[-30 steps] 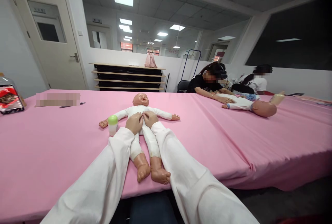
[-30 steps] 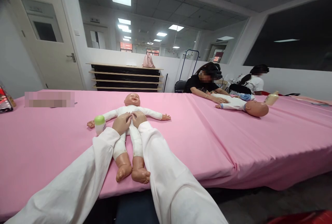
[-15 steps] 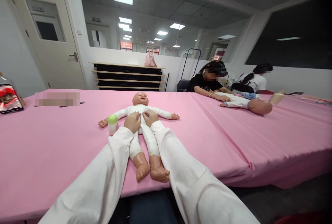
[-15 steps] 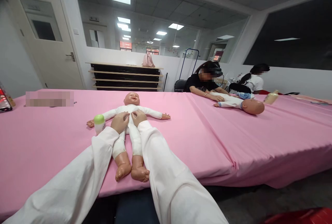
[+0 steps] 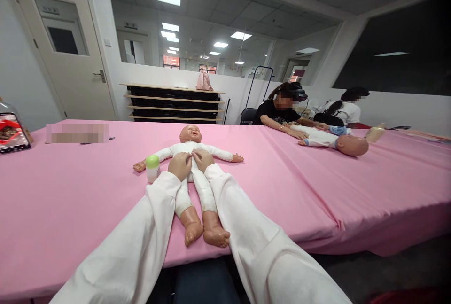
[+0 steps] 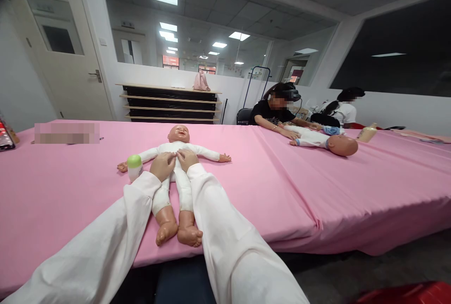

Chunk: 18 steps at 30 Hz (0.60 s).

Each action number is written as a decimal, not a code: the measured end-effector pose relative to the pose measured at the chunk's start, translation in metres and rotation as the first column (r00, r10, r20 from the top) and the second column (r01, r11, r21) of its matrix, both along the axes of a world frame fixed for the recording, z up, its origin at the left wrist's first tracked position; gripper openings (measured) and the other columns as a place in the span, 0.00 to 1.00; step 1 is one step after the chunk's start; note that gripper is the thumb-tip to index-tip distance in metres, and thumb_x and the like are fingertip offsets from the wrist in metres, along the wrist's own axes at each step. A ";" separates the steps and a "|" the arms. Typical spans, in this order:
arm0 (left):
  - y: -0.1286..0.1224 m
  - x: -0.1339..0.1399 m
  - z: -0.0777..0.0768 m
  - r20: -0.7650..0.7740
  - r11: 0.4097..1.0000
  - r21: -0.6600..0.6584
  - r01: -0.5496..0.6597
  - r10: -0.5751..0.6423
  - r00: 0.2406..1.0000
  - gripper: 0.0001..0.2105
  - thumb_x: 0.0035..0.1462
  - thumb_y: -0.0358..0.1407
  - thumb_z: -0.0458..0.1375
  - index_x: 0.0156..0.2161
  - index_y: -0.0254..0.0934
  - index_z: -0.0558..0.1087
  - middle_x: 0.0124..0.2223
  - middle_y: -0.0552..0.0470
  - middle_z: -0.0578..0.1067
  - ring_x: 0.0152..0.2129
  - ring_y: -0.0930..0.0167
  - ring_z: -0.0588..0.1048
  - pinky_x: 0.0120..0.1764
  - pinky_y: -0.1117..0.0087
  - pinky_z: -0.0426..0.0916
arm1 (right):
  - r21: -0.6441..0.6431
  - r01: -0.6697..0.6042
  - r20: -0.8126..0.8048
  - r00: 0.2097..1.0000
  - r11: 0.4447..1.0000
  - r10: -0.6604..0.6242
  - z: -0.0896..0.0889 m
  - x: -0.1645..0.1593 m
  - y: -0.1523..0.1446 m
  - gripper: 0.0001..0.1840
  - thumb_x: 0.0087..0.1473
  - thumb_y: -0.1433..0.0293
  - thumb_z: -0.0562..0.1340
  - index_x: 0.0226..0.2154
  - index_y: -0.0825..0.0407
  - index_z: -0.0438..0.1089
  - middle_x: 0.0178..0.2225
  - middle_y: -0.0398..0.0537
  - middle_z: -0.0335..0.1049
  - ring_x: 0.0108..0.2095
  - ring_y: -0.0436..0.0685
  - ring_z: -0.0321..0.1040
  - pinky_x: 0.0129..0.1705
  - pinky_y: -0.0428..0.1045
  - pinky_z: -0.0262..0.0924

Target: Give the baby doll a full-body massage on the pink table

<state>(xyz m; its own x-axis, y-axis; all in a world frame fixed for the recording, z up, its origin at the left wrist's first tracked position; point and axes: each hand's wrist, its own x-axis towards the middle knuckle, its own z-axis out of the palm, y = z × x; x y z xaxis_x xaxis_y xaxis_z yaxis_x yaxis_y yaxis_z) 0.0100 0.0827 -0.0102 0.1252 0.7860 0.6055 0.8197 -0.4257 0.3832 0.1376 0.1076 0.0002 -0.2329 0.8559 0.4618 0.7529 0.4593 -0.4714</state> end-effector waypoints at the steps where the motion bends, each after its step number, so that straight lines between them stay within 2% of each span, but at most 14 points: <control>1: 0.000 0.000 0.000 0.007 1.000 0.001 0.030 -0.030 1.000 0.14 0.56 0.32 0.47 0.42 0.35 0.73 0.43 0.47 0.74 0.44 0.69 0.70 0.50 0.66 0.64 | -0.001 -0.011 0.003 1.000 1.000 0.011 0.000 0.000 0.000 0.16 0.59 0.69 0.49 0.43 0.55 0.69 0.49 0.51 0.66 0.52 0.51 0.58 0.57 0.47 0.47; 5: 0.001 0.000 0.000 0.041 0.987 -0.092 0.132 -0.128 0.991 0.17 0.57 0.33 0.47 0.49 0.36 0.69 0.53 0.50 0.68 0.54 0.69 0.63 0.56 0.65 0.58 | -0.009 -0.018 0.010 1.000 1.000 0.019 0.000 -0.002 0.002 0.17 0.58 0.71 0.49 0.46 0.55 0.67 0.51 0.51 0.64 0.54 0.51 0.56 0.57 0.47 0.46; 9: 0.003 0.000 -0.001 0.020 0.981 -0.195 0.017 -0.013 1.000 0.20 0.58 0.36 0.46 0.55 0.37 0.64 0.60 0.49 0.59 0.59 0.64 0.55 0.59 0.58 0.52 | -0.008 0.046 -0.007 0.999 0.999 -0.046 0.000 -0.002 0.001 0.17 0.58 0.70 0.49 0.45 0.57 0.67 0.52 0.54 0.63 0.54 0.53 0.56 0.57 0.49 0.46; 11: 0.002 0.000 0.000 0.024 0.986 -0.164 -0.040 0.045 0.999 0.20 0.57 0.36 0.48 0.53 0.35 0.66 0.58 0.47 0.62 0.57 0.64 0.58 0.58 0.60 0.54 | -0.008 0.084 -0.020 0.996 0.996 -0.084 0.001 -0.001 -0.001 0.17 0.58 0.69 0.49 0.44 0.59 0.68 0.49 0.56 0.65 0.52 0.54 0.57 0.56 0.49 0.47; 14: -0.001 -0.001 0.001 0.019 0.997 -0.058 -0.057 0.058 0.998 0.16 0.56 0.35 0.49 0.47 0.33 0.71 0.49 0.46 0.71 0.49 0.67 0.67 0.54 0.64 0.60 | -0.005 0.091 -0.026 0.995 0.996 -0.091 0.003 0.000 -0.006 0.17 0.58 0.68 0.50 0.41 0.60 0.69 0.43 0.57 0.68 0.48 0.55 0.60 0.54 0.49 0.49; 16: -0.003 -0.002 0.001 0.012 0.999 -0.014 -0.034 0.034 0.999 0.14 0.55 0.34 0.49 0.43 0.34 0.73 0.45 0.47 0.73 0.45 0.67 0.70 0.52 0.65 0.63 | 0.001 0.060 -0.021 0.998 0.998 -0.060 0.005 0.000 -0.008 0.16 0.57 0.69 0.50 0.39 0.59 0.70 0.43 0.55 0.69 0.47 0.54 0.61 0.54 0.47 0.50; 18: -0.003 -0.003 0.001 0.015 1.000 -0.006 0.019 -0.019 1.000 0.13 0.55 0.33 0.49 0.42 0.35 0.73 0.45 0.49 0.74 0.45 0.69 0.70 0.52 0.66 0.63 | 0.007 0.022 -0.015 1.000 1.000 -0.021 0.006 -0.001 -0.010 0.15 0.56 0.71 0.50 0.39 0.57 0.70 0.44 0.53 0.69 0.47 0.52 0.61 0.54 0.46 0.50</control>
<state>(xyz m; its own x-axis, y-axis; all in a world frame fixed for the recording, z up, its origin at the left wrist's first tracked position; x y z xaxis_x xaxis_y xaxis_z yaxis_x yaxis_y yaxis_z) 0.0068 0.0798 -0.0096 0.1310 0.7872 0.6026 0.8055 -0.4388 0.3982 0.1371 0.0976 0.0059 -0.2075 0.8572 0.4713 0.7555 0.4465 -0.4794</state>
